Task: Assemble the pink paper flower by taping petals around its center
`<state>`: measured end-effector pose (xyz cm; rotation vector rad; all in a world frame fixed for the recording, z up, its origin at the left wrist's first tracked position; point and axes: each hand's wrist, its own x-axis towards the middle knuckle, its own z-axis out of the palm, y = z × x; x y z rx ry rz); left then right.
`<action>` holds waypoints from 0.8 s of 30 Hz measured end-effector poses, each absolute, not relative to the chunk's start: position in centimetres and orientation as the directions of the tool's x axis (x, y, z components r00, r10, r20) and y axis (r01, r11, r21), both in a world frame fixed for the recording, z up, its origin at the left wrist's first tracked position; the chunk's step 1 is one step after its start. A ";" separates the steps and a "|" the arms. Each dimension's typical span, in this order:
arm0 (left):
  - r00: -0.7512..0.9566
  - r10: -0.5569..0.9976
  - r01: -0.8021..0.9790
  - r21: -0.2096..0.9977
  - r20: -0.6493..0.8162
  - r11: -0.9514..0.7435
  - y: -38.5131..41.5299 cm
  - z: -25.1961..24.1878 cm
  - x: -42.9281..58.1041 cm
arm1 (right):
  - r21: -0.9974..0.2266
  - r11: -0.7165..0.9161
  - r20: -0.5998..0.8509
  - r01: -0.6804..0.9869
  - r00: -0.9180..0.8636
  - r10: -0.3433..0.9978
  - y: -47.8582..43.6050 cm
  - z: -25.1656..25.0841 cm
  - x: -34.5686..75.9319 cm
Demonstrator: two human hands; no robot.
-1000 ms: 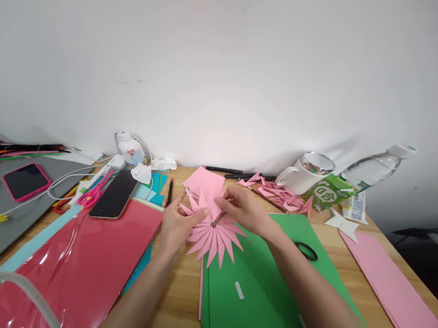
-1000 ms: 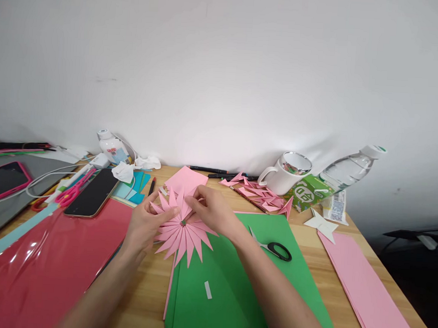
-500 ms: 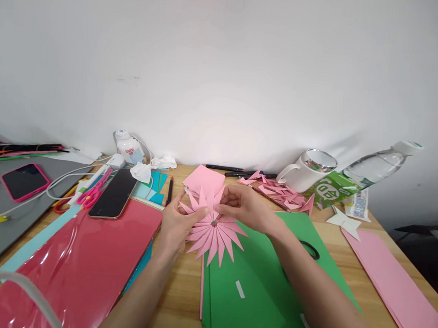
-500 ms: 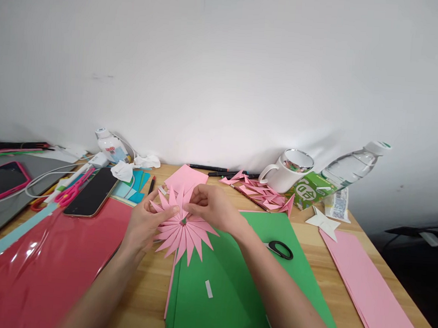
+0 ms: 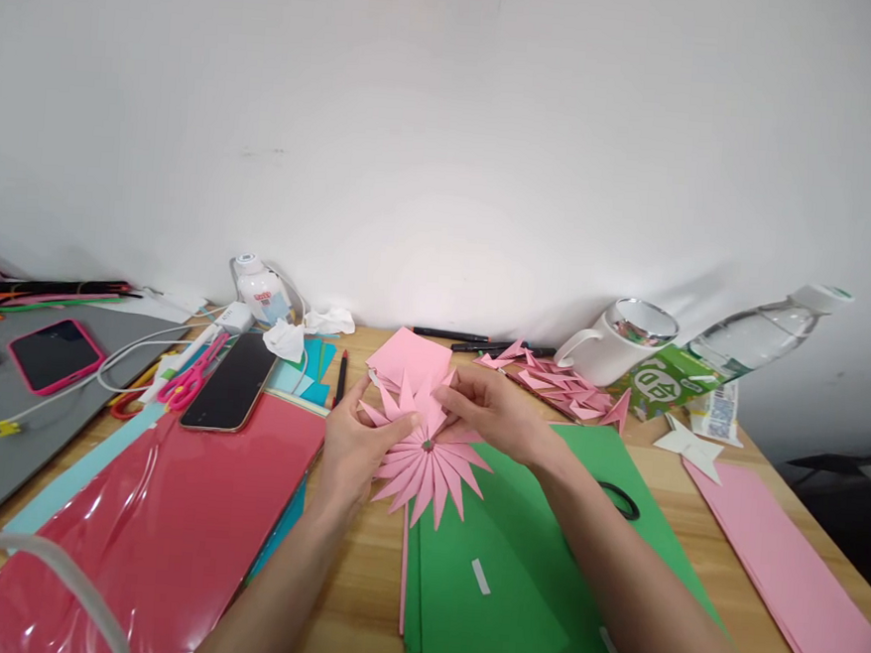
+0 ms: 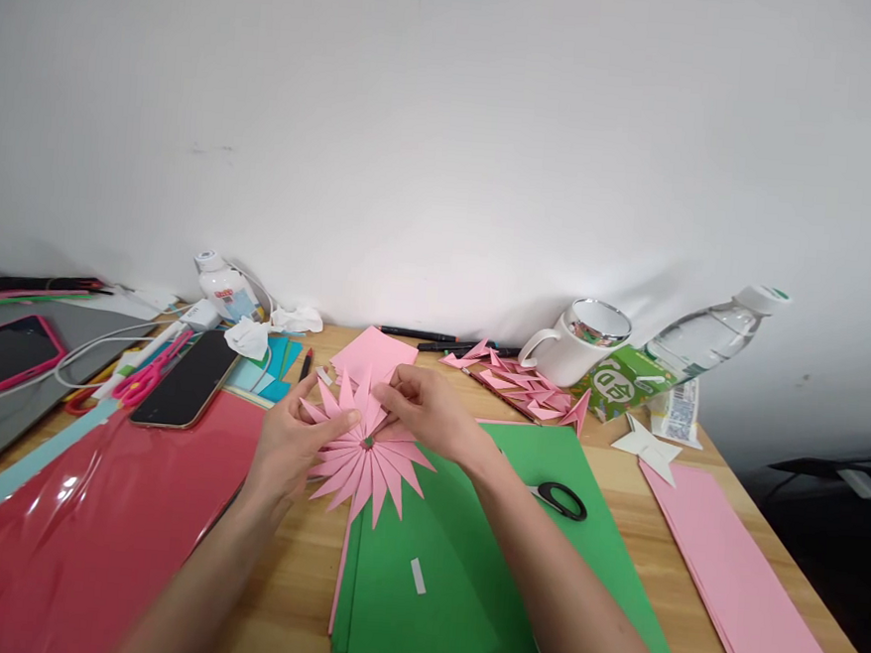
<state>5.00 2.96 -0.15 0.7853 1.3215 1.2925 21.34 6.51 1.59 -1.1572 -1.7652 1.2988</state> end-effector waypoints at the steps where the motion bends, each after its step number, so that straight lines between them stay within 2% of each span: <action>1: -0.207 0.949 -0.218 0.957 -0.237 0.191 3.0 -0.1 5.0 | -0.944 0.135 0.011 0.301 -0.379 0.925 6.6 1.5 21.3; 6: -0.226 0.935 -0.256 0.943 -0.272 0.212 3.0 0.0 5.1 | -0.927 0.164 0.026 0.338 -0.378 0.925 6.6 1.6 21.5; 13: -0.218 0.935 -0.250 0.942 -0.279 0.223 3.0 0.4 5.2 | -0.939 0.180 0.048 0.293 -0.407 0.912 6.5 2.0 21.7; 21: -0.217 0.935 -0.243 0.943 -0.281 0.227 3.0 0.3 5.1 | -0.995 -0.017 -0.064 0.101 -0.479 0.875 6.0 1.6 21.5; 24: -0.221 0.939 -0.226 0.951 -0.261 0.212 3.0 0.1 5.1 | -0.995 -0.024 -0.069 0.099 -0.473 0.878 5.9 1.7 21.4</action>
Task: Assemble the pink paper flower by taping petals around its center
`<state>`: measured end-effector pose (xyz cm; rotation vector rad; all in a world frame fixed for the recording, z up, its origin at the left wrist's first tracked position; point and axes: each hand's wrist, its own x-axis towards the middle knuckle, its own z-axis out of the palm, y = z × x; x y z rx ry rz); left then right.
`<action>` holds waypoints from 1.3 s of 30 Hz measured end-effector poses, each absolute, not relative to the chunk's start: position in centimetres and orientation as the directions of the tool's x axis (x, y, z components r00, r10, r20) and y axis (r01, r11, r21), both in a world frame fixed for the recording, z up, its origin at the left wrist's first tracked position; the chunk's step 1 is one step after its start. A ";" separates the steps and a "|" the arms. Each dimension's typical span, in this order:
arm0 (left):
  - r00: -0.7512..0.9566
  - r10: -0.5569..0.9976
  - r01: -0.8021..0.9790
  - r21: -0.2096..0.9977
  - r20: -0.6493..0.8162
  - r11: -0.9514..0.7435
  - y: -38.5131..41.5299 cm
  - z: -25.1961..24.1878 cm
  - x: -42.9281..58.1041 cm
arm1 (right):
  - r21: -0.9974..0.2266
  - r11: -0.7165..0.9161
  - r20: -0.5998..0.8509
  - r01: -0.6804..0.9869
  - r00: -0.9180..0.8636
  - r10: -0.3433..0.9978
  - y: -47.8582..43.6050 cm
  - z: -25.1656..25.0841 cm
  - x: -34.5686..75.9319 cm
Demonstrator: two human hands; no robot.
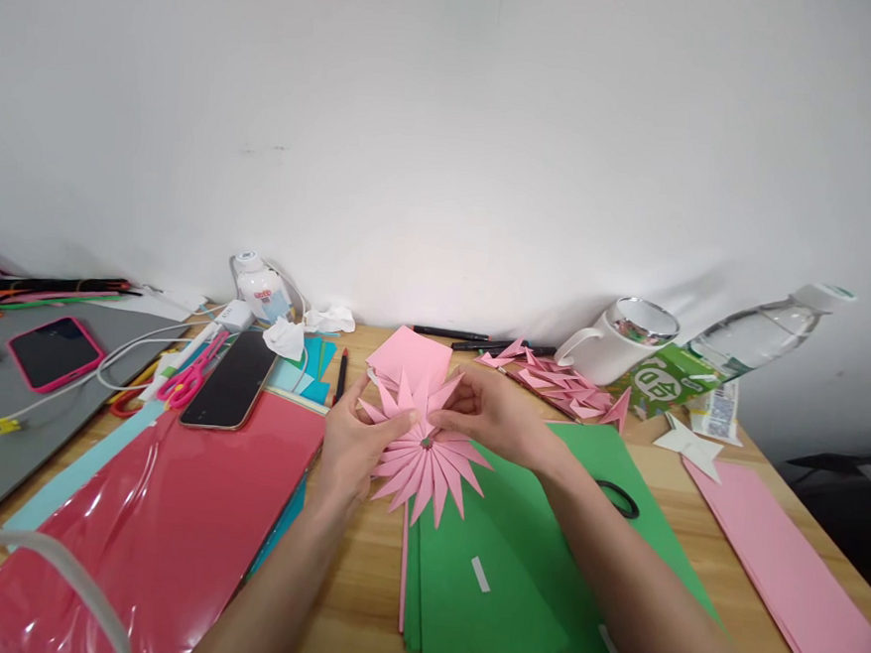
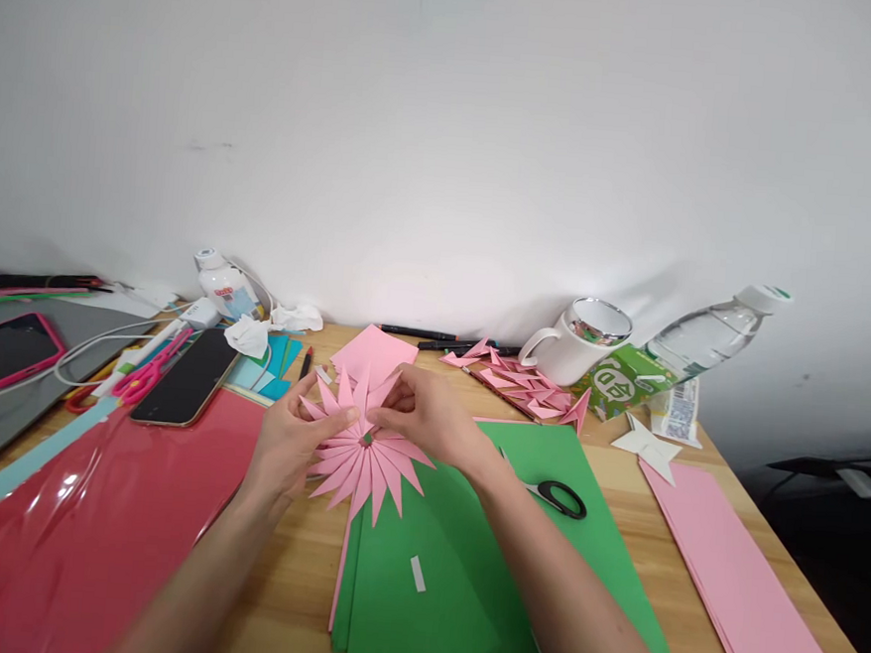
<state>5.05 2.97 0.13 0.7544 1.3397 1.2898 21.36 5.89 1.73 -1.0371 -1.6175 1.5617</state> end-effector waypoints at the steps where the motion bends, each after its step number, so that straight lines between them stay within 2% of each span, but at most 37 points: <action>1: -0.223 0.941 -0.218 0.954 -0.255 0.207 3.0 0.1 5.1 | -0.993 -0.018 -0.071 0.115 -0.471 0.879 5.9 1.8 21.3; 7: -0.234 0.949 -0.126 0.974 -0.212 0.186 2.9 -0.1 5.1 | -0.955 0.073 -0.059 0.288 -0.427 0.902 5.7 2.2 21.2; 10: -0.234 0.954 -0.103 0.980 -0.189 0.169 3.0 -0.2 5.0 | -0.944 0.096 -0.047 0.315 -0.417 0.908 5.5 1.9 20.9; 15: -0.191 0.967 -0.135 0.980 -0.168 0.143 3.0 -0.3 4.9 | -0.951 0.076 -0.040 0.299 -0.366 0.930 5.4 1.5 20.6; 21: -0.131 0.977 -0.155 0.977 -0.166 0.145 2.9 -0.1 4.8 | -0.965 0.037 -0.075 0.259 -0.409 0.910 5.5 1.6 20.9; 29: -0.139 0.973 -0.249 0.957 -0.184 0.146 2.9 0.3 4.7 | -0.995 -0.064 -0.093 0.082 -0.415 0.905 5.9 1.7 20.8; 36: -0.158 0.967 -0.283 0.947 -0.199 0.149 2.9 0.3 4.8 | -0.997 -0.046 -0.071 0.069 -0.430 0.900 5.7 1.7 20.7; 39: -0.153 0.967 -0.287 0.946 -0.202 0.152 2.9 0.3 4.9 | -0.992 -0.005 -0.055 0.123 -0.404 0.913 5.6 1.5 20.6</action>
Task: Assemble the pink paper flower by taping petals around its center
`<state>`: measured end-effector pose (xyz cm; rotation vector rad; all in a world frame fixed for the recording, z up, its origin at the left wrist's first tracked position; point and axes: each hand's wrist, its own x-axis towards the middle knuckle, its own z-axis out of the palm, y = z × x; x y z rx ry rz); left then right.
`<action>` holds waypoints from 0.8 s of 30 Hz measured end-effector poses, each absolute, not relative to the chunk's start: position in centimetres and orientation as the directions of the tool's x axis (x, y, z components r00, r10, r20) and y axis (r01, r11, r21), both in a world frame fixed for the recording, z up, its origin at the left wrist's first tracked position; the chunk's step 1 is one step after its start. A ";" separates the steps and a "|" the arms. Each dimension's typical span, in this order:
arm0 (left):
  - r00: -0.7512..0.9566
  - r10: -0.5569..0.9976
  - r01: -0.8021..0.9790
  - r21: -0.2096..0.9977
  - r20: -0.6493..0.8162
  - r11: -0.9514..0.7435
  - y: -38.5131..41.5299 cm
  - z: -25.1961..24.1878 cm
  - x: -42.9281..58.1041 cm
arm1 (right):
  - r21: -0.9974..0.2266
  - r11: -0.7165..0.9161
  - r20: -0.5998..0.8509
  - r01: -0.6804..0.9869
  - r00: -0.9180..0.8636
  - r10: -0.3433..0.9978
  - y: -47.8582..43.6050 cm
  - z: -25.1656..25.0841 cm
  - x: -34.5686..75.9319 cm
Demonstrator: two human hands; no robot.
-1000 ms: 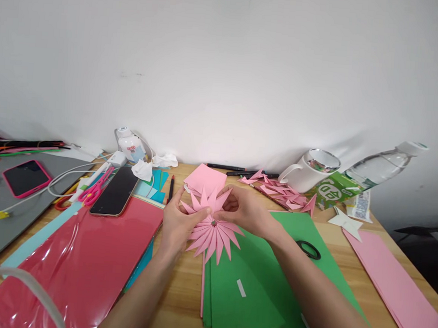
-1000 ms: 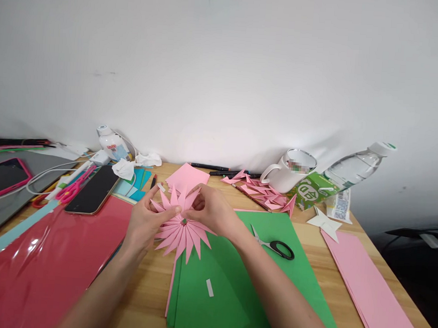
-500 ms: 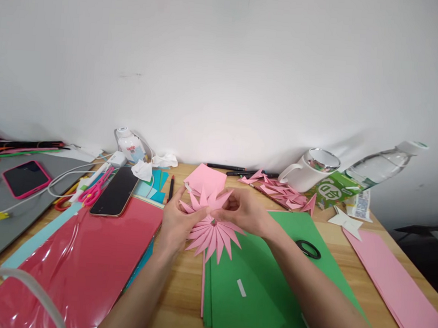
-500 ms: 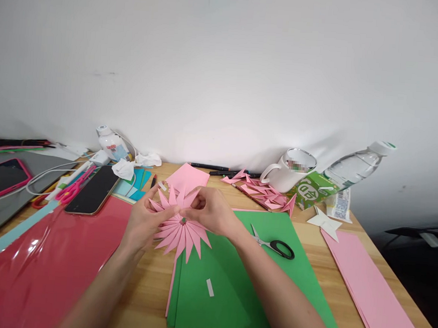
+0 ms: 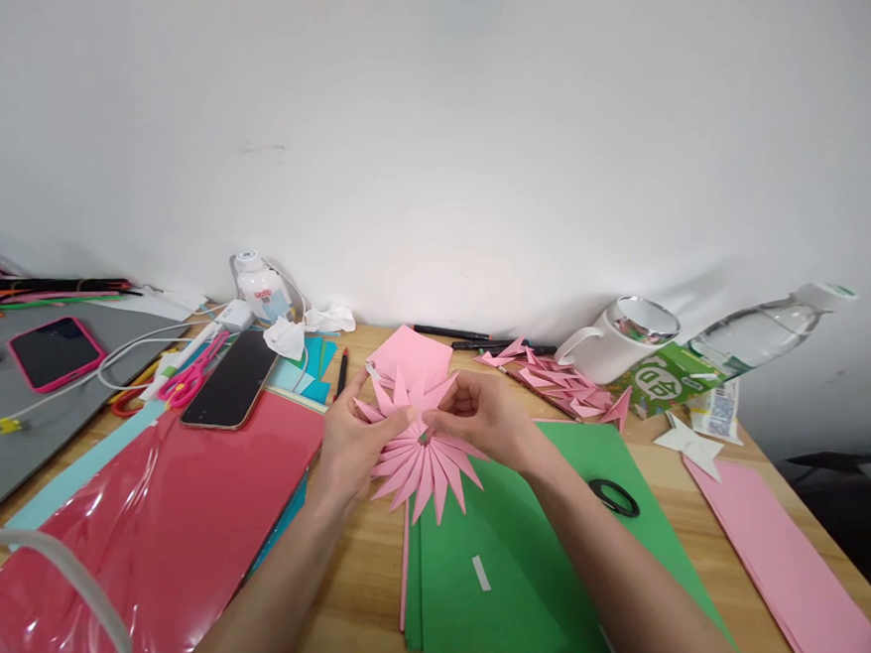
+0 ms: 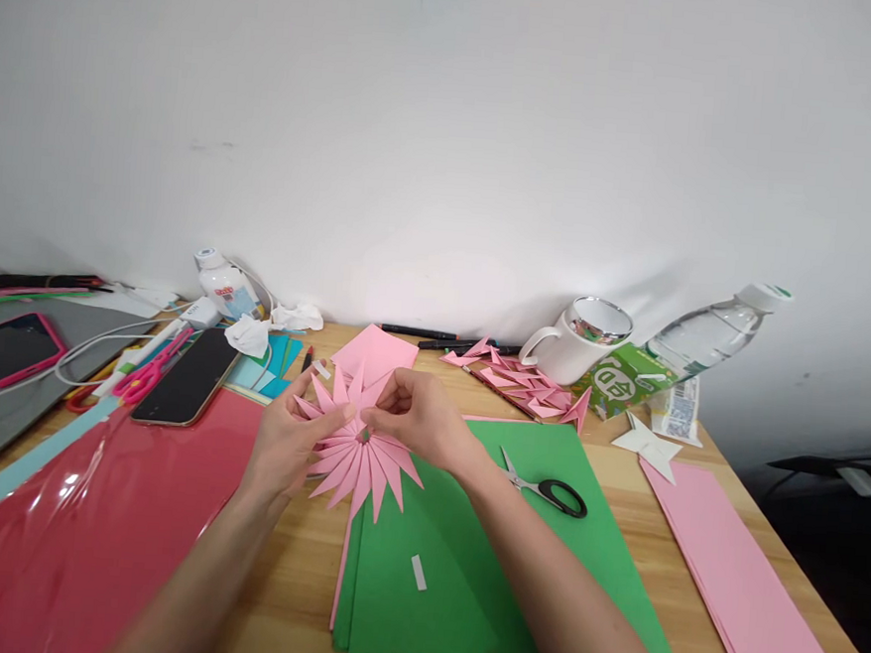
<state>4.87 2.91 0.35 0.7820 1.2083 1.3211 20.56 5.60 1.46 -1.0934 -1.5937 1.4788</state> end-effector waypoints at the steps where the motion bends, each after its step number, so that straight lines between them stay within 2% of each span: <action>1: -0.139 0.969 -0.293 0.943 -0.204 0.157 2.9 0.4 4.9 | -0.988 0.003 -0.058 0.156 -0.382 0.923 5.6 1.4 20.5; 4: -0.089 0.973 -0.318 0.932 -0.214 0.175 3.0 0.4 4.9 | -0.973 0.032 -0.045 0.228 -0.324 0.945 5.4 1.3 20.2; 7: -0.102 0.973 -0.305 0.938 -0.206 0.166 3.2 0.4 4.7 | -0.975 0.085 0.008 0.205 -0.347 0.938 5.2 1.7 20.2; 9: -0.110 0.973 -0.290 0.943 -0.204 0.165 3.3 0.4 4.6 | -0.948 0.166 0.062 0.272 -0.356 0.932 5.2 2.3 20.7; 12: -0.105 0.971 -0.308 0.936 -0.213 0.172 3.4 0.4 4.5 | -0.806 0.344 0.166 0.481 -0.375 0.912 5.4 3.3 21.8; 14: -0.122 0.968 -0.337 0.927 -0.219 0.167 3.5 0.4 4.5 | -0.732 0.413 0.204 0.541 -0.404 0.892 5.6 3.6 22.7; 16: -0.138 0.965 -0.363 0.918 -0.225 0.162 3.6 0.4 4.5 | -0.748 0.383 0.169 0.542 -0.402 0.900 5.8 3.7 23.2; 20: -0.140 0.961 -0.346 0.921 -0.240 0.180 3.7 0.5 4.6 | -0.876 0.178 0.018 0.448 -0.339 0.941 5.9 3.4 23.2; 24: -0.146 0.961 -0.325 0.929 -0.237 0.179 3.7 0.9 4.7 | -0.913 0.135 -0.006 0.385 -0.344 0.939 6.0 3.3 22.9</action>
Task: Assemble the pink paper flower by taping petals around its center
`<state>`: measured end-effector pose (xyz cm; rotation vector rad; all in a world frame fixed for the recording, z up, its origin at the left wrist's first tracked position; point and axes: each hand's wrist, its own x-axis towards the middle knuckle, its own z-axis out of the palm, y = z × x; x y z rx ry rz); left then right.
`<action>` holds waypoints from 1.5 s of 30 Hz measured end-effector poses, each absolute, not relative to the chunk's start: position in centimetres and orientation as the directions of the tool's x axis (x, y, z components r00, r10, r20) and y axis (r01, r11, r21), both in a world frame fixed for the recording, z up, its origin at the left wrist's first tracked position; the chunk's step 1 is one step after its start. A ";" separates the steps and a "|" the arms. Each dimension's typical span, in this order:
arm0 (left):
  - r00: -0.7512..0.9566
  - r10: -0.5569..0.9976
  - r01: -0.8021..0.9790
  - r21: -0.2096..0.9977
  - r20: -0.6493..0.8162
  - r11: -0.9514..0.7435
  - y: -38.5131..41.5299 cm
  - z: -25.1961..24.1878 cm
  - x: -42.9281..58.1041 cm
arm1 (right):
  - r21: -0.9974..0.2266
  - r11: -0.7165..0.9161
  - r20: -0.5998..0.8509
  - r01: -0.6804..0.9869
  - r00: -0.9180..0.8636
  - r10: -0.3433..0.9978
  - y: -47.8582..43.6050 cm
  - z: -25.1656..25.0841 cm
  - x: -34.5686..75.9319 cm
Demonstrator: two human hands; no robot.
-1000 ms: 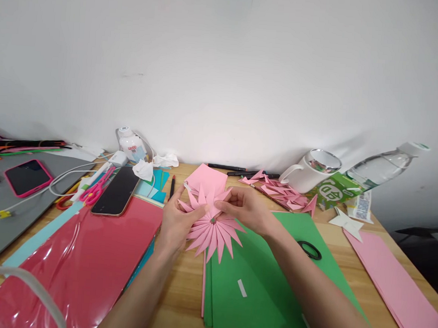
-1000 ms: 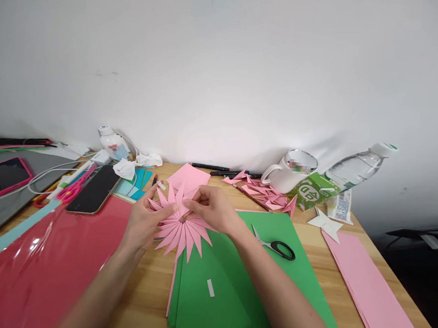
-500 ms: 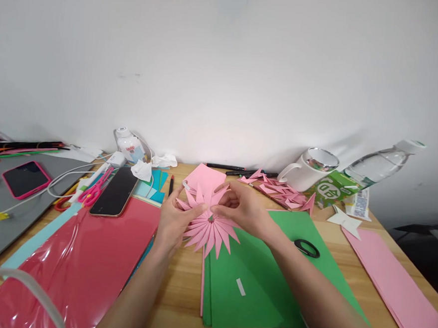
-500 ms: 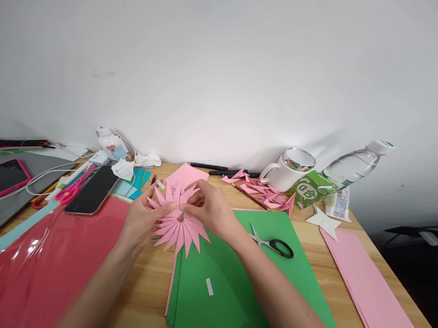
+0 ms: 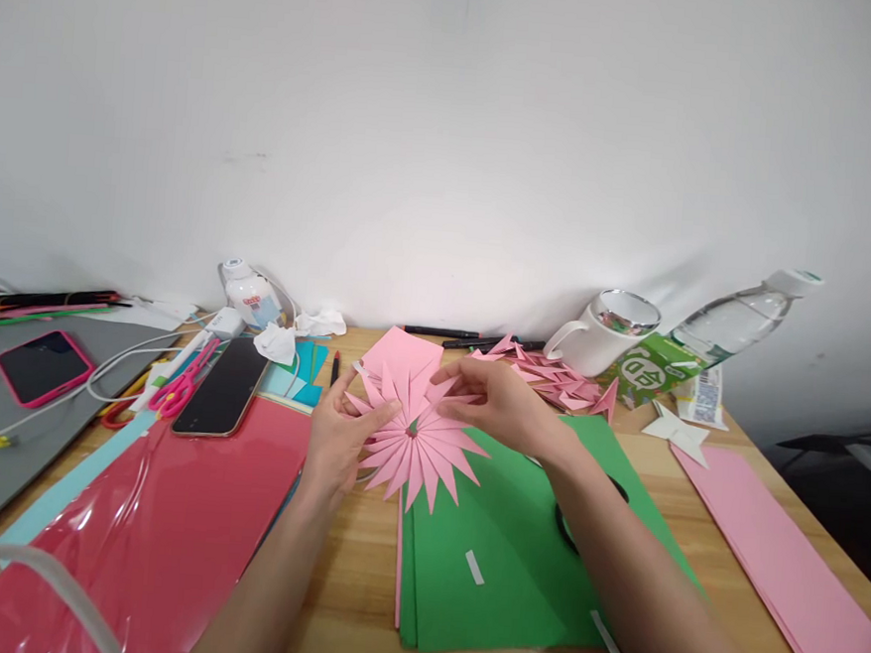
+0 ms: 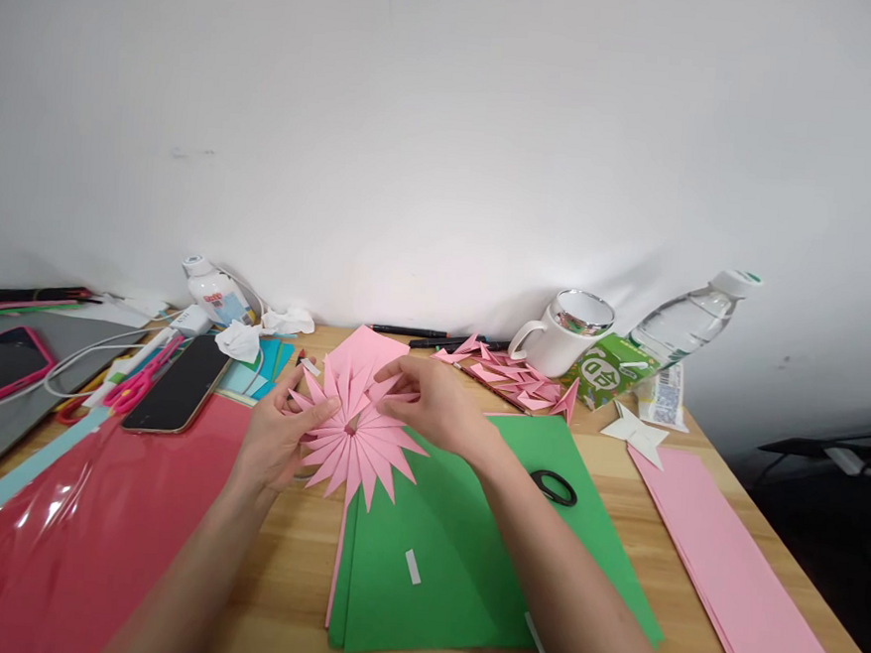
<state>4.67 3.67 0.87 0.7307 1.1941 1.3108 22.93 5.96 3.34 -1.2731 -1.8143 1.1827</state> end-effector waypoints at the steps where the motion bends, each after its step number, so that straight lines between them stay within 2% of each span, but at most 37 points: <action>1: -0.148 0.958 -0.323 0.928 -0.244 0.186 3.6 1.0 4.7 | -0.920 0.124 -0.020 0.372 -0.361 0.932 6.0 3.3 23.0; 8: -0.166 0.946 -0.297 0.929 -0.277 0.220 3.5 1.0 4.8 | -0.945 0.119 -0.034 0.305 -0.452 0.891 6.5 3.0 23.6; 14: -0.145 0.959 -0.301 0.934 -0.245 0.194 3.4 0.9 4.7 | -0.941 0.118 -0.034 0.316 -0.438 0.898 6.6 3.1 23.4; 22: -0.067 0.974 -0.175 0.963 -0.218 0.203 3.5 0.7 4.3 | -0.951 0.134 0.002 0.277 -0.432 0.902 6.6 3.3 23.5; 27: -0.015 0.984 -0.248 0.954 -0.180 0.170 3.6 0.7 3.9 | -0.958 0.132 0.000 0.255 -0.458 0.889 6.8 3.0 23.8; 36: 0.069 0.974 -0.011 0.976 -0.217 0.218 3.6 0.7 3.3 | -0.932 0.171 -0.034 0.320 -0.545 0.838 6.9 3.0 23.4; 41: 0.110 0.983 0.006 0.990 -0.143 0.144 3.3 1.0 3.8 | -0.939 0.169 -0.020 0.301 -0.536 0.844 6.7 3.1 23.0; 45: 0.157 0.981 -0.001 0.993 -0.113 0.114 3.0 1.0 4.0 | -0.957 0.177 0.065 0.228 -0.428 0.901 6.9 3.1 22.6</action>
